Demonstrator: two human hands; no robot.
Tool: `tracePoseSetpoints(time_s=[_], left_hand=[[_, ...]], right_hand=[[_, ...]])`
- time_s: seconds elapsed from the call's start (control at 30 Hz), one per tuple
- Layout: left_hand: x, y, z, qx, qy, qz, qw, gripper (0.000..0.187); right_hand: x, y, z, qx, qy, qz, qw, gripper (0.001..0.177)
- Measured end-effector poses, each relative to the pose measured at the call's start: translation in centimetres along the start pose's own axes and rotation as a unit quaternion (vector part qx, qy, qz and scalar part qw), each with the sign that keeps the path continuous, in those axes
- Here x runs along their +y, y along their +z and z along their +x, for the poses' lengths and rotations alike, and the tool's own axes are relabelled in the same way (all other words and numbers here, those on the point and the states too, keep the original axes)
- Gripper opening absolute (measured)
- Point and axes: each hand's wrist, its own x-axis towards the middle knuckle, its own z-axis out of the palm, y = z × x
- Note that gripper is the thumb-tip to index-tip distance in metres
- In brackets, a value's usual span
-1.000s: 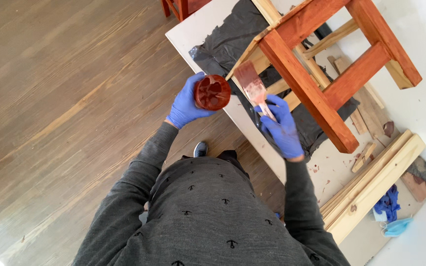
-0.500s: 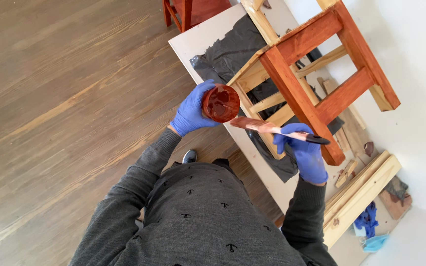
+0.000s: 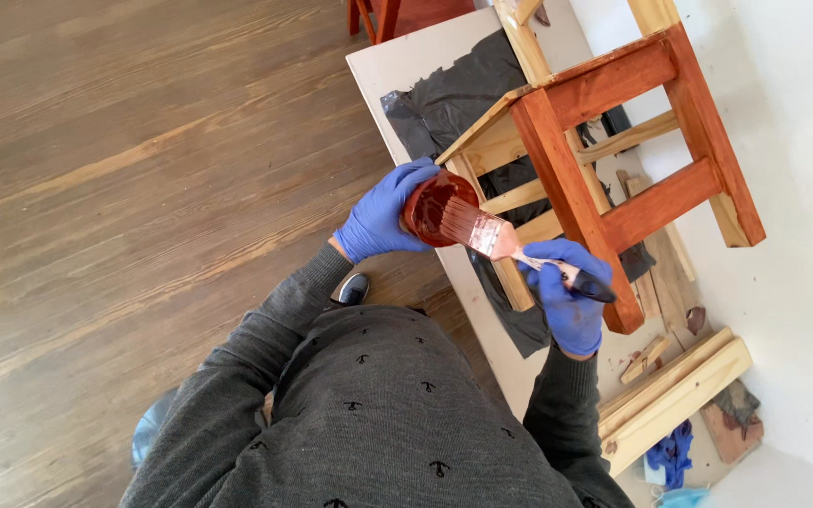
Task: The person applies reddish-brown stain to a wooden chair frame using a paintbrush. They dip the brush into a container of stain and systematically cover the legs, seat frame, and backrest slats of the chair.
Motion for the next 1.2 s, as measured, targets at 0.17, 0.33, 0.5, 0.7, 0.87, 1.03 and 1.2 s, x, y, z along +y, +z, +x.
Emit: tracePoseSetpoints(time_s=[0.17,0.33,0.5,0.7,0.87,1.03,1.2], left_hand=[[2.4,2.7,0.4,-0.004,-0.003,0.023,1.000,0.134],[5.1,4.8,0.7,-0.019,-0.013,0.070,0.997,0.134],[7.0,7.5,0.0,0.011,-0.031,0.108,0.994,0.133],[9.0,9.7,-0.6,0.028,-0.052,0.146,0.987,0.133],[10.2,11.1,-1.3,0.033,-0.081,0.183,0.979,0.133],[11.2,11.0,-0.9,0.028,-0.090,0.196,0.976,0.134],[10.1,9.8,-0.1,0.021,-0.091,0.234,0.968,0.131]], right_hand=[[-1.4,0.2,0.5,-0.052,-0.045,-0.049,0.996,0.024],[1.5,-1.4,-0.5,-0.063,-0.097,-0.096,0.989,0.031],[2.9,-3.6,-1.1,-0.087,-0.134,-0.098,0.982,0.031],[3.9,-4.7,-1.3,-0.112,-0.120,-0.029,0.986,0.026],[5.7,-6.9,-1.9,-0.127,-0.119,-0.011,0.985,0.026],[5.4,-8.8,-1.9,-0.146,-0.081,-0.007,0.986,0.021],[6.4,-9.3,-0.6,-0.136,-0.130,-0.018,0.982,0.030]])
